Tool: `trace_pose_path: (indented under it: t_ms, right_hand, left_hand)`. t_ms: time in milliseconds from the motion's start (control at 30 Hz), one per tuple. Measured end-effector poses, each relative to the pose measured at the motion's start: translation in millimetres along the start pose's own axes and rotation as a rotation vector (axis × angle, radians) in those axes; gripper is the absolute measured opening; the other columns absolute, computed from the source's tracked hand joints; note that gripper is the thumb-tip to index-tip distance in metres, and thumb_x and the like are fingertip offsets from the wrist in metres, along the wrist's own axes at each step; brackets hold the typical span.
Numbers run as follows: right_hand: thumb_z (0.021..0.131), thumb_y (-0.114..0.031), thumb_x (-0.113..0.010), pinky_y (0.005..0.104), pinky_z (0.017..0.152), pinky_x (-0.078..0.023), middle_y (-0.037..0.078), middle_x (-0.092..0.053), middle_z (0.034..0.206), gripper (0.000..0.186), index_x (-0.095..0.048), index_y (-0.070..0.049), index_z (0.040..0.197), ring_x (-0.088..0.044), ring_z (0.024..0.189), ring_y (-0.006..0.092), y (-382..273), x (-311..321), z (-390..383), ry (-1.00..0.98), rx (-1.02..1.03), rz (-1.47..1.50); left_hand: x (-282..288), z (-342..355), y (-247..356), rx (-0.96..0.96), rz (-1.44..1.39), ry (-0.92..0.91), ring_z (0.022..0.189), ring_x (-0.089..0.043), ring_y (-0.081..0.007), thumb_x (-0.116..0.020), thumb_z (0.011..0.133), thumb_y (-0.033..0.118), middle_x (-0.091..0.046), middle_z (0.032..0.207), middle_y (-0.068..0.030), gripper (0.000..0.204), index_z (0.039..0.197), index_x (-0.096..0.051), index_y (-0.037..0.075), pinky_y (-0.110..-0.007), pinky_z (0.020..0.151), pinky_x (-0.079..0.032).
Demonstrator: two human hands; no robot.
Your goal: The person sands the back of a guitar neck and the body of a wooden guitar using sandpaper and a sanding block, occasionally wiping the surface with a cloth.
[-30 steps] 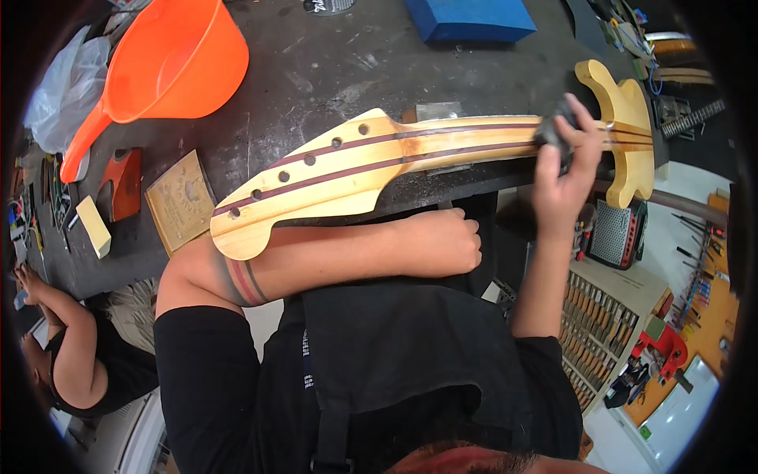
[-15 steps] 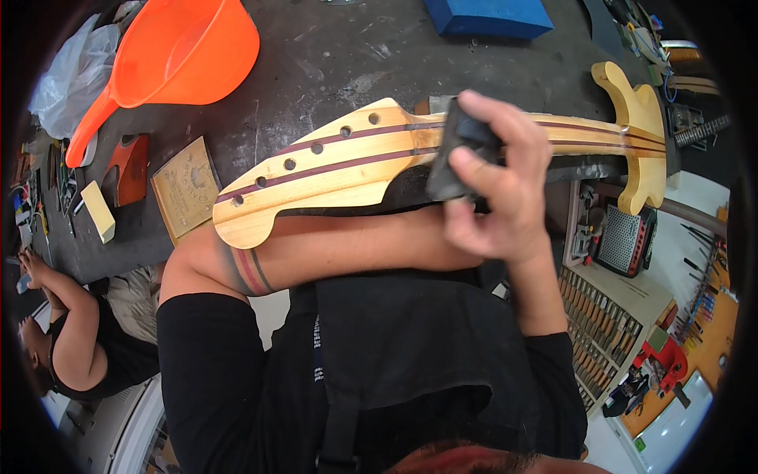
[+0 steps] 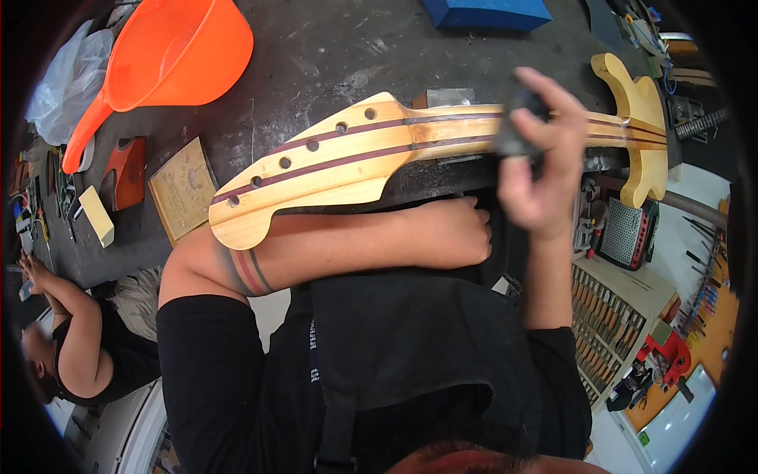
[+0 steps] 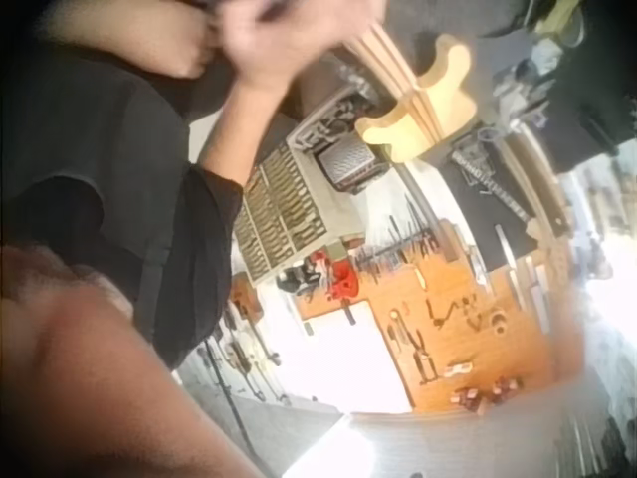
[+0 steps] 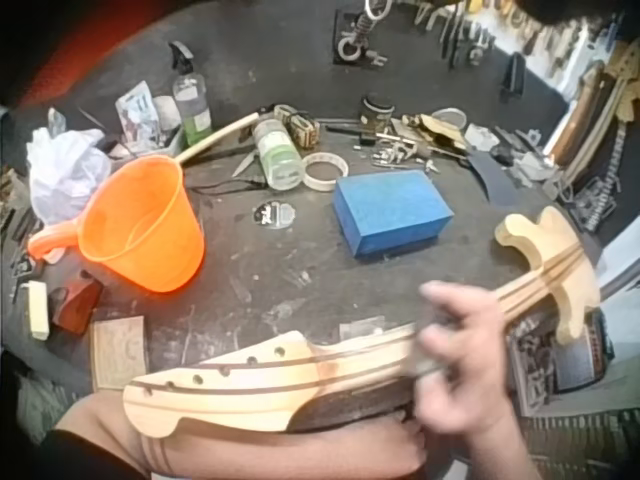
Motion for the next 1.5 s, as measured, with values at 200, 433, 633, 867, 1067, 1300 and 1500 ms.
trace_pose_path:
  t_ms: [200, 433, 633, 867, 1067, 1300, 1500]
  right_hand:
    - [0.079, -0.017, -0.079, 0.0568, 0.115, -0.051, 0.022, -0.073, 0.154, 0.046, -0.074, -0.014, 0.124, -0.069, 0.135, 0.0429, -4.8, 0.6, 3.8, -0.008, 0.004, -0.046]
    - [0.075, -0.025, -0.085, 0.0552, 0.117, -0.047, 0.017, -0.073, 0.154, 0.046, -0.075, -0.017, 0.119, -0.067, 0.141, 0.042, -38.9, -19.4, -9.3, 0.04, -0.101, -0.042]
    - [0.087, -0.015, -0.081, 0.0541, 0.116, -0.048, 0.016, -0.073, 0.151, 0.04, -0.076, -0.01, 0.127, -0.066, 0.135, 0.0396, 78.8, 101.4, -79.4, 0.299, -0.394, -0.565]
    - [0.1, -0.007, -0.074, 0.0504, 0.13, -0.045, 0.022, -0.061, 0.158, 0.038, -0.07, -0.002, 0.137, -0.058, 0.148, 0.0378, 58.7, 163.2, -161.2, 0.58, -0.498, -0.367]
    - [0.108, -0.01, -0.068, 0.0485, 0.131, -0.043, 0.021, -0.051, 0.167, 0.038, -0.065, 0.001, 0.145, -0.054, 0.152, 0.0296, 74.6, 171.7, -230.6, 0.835, -0.647, 0.025]
    - [0.111, -0.015, -0.066, 0.0478, 0.131, -0.042, 0.022, -0.053, 0.167, 0.038, -0.064, 0.003, 0.144, -0.055, 0.151, 0.0294, 76.4, 185.7, -261.0, 0.904, -0.607, 0.057]
    - [0.115, -0.018, -0.063, 0.0501, 0.134, -0.043, 0.024, -0.055, 0.168, 0.038, -0.062, 0.003, 0.147, -0.058, 0.154, 0.0321, 74.8, 185.3, -266.9, 0.886, -0.583, 0.052]
  left_hand:
    - [0.3, 1.6, -4.7, 0.051, 0.072, 0.094, 0.113, -0.077, -0.0255, -0.076, 0.094, 0.02, -0.082, 0.098, -0.0065, 0.016, 0.102, -0.087, 0.01, -0.041, 0.097, -0.06]
    - [-23.1, -0.9, -1.3, -0.05, 0.151, 0.368, 0.107, -0.08, -0.0236, -0.074, 0.095, 0.019, -0.084, 0.103, -0.0074, 0.019, 0.103, -0.087, 0.008, -0.04, 0.091, -0.059]
    - [15.4, 5.1, -2.9, 0.068, -0.074, -0.071, 0.093, -0.082, -0.0301, -0.072, 0.099, 0.013, -0.078, 0.097, -0.0134, 0.015, 0.11, -0.066, 0.006, -0.047, 0.084, -0.065]
    - [56.1, 1.4, -13.0, 0.686, -0.759, 0.259, 0.082, -0.076, -0.0277, -0.074, 0.115, 0.017, -0.075, 0.094, -0.0126, 0.016, 0.119, -0.065, 0.004, -0.04, 0.08, -0.062]
    - [205.6, -49.2, 38.4, 0.242, -0.053, 1.04, 0.097, -0.063, -0.0274, -0.082, 0.102, 0.026, -0.064, 0.123, -0.0194, 0.049, 0.142, -0.065, 0.004, -0.042, 0.088, -0.054]
    - [126.3, -31.1, -11.5, 0.87, 0.668, 0.242, 0.165, -0.051, -0.0448, -0.08, 0.102, 0.006, -0.054, 0.177, -0.0275, 0.075, 0.171, -0.053, -0.006, -0.059, 0.139, -0.036]
    - [97.4, 88.6, -30.3, 0.585, 0.612, 0.273, 0.167, -0.044, -0.0534, -0.077, 0.102, 0.016, -0.046, 0.177, -0.0391, 0.07, 0.16, -0.055, -0.017, -0.062, 0.14, -0.036]
Point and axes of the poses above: each hand's wrist, its own z-axis towards the middle knuckle, its own x-axis out of the back of the hand, y = z × x, the point moved 7 cm from there along z, towards the middle knuckle
